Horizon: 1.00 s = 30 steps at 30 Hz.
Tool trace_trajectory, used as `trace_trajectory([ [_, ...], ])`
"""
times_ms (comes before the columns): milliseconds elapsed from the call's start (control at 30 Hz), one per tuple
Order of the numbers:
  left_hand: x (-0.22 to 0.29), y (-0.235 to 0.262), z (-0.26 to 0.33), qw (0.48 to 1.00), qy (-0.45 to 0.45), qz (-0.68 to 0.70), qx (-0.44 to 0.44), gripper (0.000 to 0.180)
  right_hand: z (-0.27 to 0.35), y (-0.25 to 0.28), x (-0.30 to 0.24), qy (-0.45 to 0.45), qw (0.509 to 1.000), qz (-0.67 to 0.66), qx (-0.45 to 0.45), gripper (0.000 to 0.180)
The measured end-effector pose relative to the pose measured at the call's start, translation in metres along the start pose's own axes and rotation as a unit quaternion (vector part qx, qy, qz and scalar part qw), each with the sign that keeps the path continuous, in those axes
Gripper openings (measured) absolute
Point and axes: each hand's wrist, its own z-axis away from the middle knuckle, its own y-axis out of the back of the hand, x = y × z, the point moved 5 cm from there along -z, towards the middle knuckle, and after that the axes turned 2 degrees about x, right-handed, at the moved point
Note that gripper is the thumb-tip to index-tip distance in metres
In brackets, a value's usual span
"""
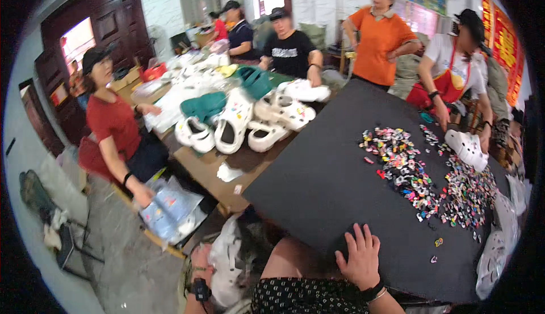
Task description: Decorating clog-style shoes with colorful charms.
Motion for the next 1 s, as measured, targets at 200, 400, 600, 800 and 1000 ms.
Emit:
trace_trajectory([
  [200,0.127,-0.025,0.137,0.964,-0.264,0.031,0.019,0.019,0.003,0.002,-0.002,-0.01,1.0,0.012,0.025,0.055],
  [400,0.224,-0.059,0.192,0.944,-0.311,0.097,-0.05,0.018,0.006,0.005,0.002,0.016,0.998,-0.062,0.029,0.051],
  [600,0.319,-0.191,0.279,0.85,-0.491,-0.003,-0.189,0.011,0.013,0.032,0.012,-0.007,0.948,-0.317,0.033,0.039],
  [800,0.308,-0.375,0.356,0.608,-0.654,-0.243,-0.379,0.015,0.027,0.075,0.037,-0.115,0.787,-0.601,0.077,0.031],
  [1000,0.19,-0.473,0.352,0.574,-0.591,-0.315,-0.472,0.018,0.058,0.051,0.064,-0.205,0.742,-0.636,0.055,0.037],
])
